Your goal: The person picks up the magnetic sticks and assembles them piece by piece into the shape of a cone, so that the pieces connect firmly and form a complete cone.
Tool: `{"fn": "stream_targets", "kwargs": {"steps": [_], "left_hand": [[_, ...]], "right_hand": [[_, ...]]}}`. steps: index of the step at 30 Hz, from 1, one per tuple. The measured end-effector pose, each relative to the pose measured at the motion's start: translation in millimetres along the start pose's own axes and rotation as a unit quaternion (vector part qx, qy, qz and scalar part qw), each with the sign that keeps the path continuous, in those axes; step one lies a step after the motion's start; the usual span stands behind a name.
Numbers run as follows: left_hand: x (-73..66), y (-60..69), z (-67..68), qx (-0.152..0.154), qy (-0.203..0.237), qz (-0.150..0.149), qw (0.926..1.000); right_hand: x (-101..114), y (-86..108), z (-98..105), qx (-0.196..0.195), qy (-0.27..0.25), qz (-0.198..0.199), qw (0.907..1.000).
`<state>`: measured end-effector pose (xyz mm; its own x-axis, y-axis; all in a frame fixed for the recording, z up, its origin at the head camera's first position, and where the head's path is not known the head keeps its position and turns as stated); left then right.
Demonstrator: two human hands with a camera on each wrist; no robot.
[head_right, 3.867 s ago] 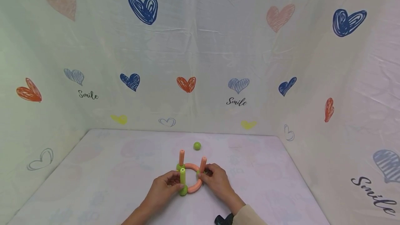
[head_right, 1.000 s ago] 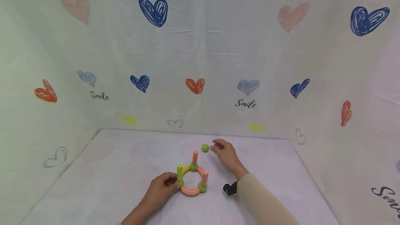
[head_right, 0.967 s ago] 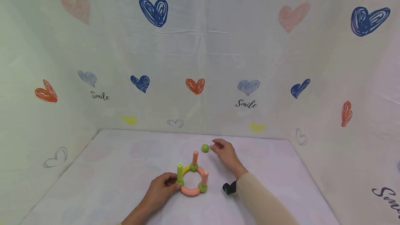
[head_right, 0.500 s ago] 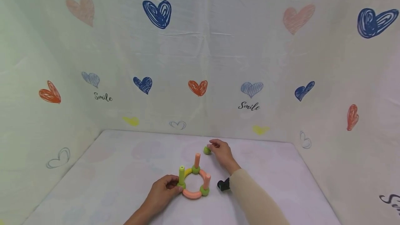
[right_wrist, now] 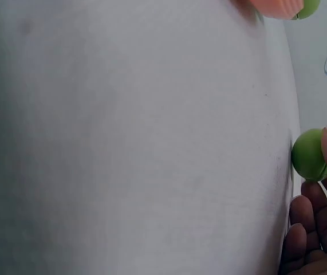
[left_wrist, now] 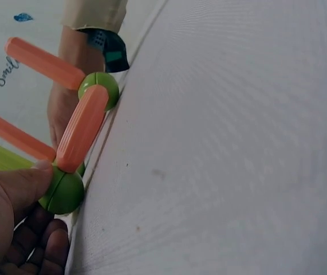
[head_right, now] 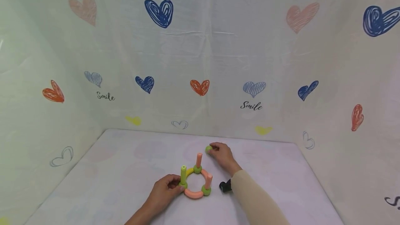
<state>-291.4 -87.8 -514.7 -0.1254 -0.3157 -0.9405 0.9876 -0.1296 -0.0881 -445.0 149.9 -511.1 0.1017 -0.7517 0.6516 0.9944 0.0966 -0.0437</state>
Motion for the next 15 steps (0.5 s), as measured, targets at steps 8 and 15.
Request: {"fn": "stream_targets", "kwargs": {"steps": [8,15], "left_hand": [[0.2,-0.6,0.5,0.003,0.004,0.011,0.9999],[0.3,0.3,0.2,0.006,0.003,0.007,1.0]], "right_hand": [[0.2,1.6,-4.0,0.013,0.013,0.009,0.9998],[1.2,3.8,-8.0,0.02,0.018,0.019,0.9995]]}}
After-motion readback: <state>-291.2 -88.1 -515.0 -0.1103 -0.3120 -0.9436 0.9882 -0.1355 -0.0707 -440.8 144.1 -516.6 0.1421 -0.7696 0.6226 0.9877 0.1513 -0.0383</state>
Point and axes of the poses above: each hand's wrist, its own y-axis away from the middle knuckle, its own z-axis out of the back of the hand, x = y × z, the point moved 10 cm from there along -y, towards the middle knuckle, and after that the axes turned 11 degrees about y, right-handed, at the moved point
